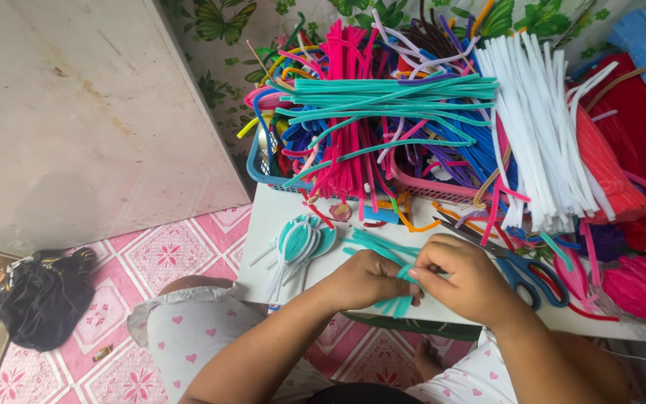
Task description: The person bends and cuts several blue pipe cleaners, then wraps and twists them with white and blue pipe cleaners to form petal-like shapes.
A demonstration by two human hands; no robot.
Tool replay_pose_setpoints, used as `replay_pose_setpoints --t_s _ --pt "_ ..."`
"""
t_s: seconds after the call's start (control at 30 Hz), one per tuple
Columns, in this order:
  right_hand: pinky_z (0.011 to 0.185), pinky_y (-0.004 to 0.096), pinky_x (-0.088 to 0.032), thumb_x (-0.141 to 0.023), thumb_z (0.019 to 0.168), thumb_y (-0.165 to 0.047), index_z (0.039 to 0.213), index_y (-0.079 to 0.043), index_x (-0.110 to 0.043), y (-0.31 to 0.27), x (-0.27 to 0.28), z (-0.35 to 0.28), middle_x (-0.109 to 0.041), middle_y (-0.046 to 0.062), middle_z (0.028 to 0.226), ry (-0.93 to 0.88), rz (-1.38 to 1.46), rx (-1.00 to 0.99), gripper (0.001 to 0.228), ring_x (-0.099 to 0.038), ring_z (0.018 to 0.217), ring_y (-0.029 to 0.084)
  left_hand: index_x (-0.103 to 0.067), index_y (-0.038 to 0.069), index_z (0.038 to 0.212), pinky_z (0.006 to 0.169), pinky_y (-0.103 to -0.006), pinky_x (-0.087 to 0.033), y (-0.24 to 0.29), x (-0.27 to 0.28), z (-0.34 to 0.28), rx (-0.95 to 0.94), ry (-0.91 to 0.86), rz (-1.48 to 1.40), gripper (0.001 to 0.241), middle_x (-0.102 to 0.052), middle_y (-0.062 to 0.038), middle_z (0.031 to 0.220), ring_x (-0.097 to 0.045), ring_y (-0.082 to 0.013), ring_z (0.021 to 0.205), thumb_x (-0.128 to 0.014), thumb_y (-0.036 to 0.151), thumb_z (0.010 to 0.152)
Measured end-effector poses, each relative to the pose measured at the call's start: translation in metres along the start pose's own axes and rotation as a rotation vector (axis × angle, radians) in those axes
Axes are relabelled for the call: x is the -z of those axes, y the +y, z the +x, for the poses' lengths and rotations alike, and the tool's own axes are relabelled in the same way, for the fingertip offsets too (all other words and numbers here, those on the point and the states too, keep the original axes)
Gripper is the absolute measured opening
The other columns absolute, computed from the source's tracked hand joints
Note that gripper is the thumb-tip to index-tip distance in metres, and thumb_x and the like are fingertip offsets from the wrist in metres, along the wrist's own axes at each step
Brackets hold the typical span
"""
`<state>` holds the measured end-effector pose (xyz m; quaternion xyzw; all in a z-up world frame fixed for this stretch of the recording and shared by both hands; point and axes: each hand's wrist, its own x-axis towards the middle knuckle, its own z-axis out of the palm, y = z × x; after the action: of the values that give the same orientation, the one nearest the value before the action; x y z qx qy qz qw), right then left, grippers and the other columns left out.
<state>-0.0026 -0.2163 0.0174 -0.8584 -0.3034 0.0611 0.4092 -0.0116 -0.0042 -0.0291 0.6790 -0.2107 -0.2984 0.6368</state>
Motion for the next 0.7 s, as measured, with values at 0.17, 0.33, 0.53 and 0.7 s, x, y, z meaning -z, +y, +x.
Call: replay_pose_setpoints --t_s 0.17,0.33,0.53,0.7 --pt "0.078 0.034 -0.05 -0.068 0.092 -0.033 0.086 -0.018 -0.072 0.003 0.016 0.02 -0.069 -0.004 0.09 -0.131 -0.364 -0.1 0.016 -0.065 0.09 0.016 -0.085 0.022 0.091 0.054 -0.0219 -0.025 -0.011 0.006 0.006 0.048 0.177 -0.013 0.017 -0.044 0.009 0.054 -0.031 -0.0057 0.057 -0.076 0.036 0.091" --pt "0.088 0.04 -0.054 -0.064 0.101 -0.017 0.111 -0.01 -0.076 0.095 0.124 0.079 -0.077 0.008 0.102 0.381 -0.356 -0.296 0.017 -0.071 0.096 0.026 -0.083 0.017 0.081 0.057 -0.025 -0.024 -0.006 0.008 0.0 0.041 0.184 -0.032 0.019 -0.034 0.007 0.057 -0.03 -0.0076 0.059 -0.079 0.033 0.09" --pt "0.062 0.05 -0.053 -0.061 0.104 -0.02 0.105 -0.012 -0.079 0.157 0.176 0.129 -0.073 0.015 0.088 0.506 -0.662 -0.441 0.021 -0.067 0.078 0.035 -0.085 0.015 0.095 0.059 -0.0198 -0.031 -0.004 0.013 -0.002 0.02 0.146 -0.043 0.02 -0.063 0.008 0.066 -0.039 -0.0034 0.062 -0.076 0.032 0.092" --pt "0.052 0.056 -0.052 -0.067 0.102 -0.045 0.103 -0.012 -0.078 0.164 0.173 0.145 -0.074 0.014 0.099 0.349 -0.895 -0.573 0.035 -0.067 0.088 0.04 -0.085 0.015 0.1 0.06 -0.0203 -0.032 -0.005 0.016 -0.001 0.029 0.147 -0.044 0.02 -0.051 0.009 0.061 -0.041 -0.0036 0.063 -0.076 0.032 0.092"
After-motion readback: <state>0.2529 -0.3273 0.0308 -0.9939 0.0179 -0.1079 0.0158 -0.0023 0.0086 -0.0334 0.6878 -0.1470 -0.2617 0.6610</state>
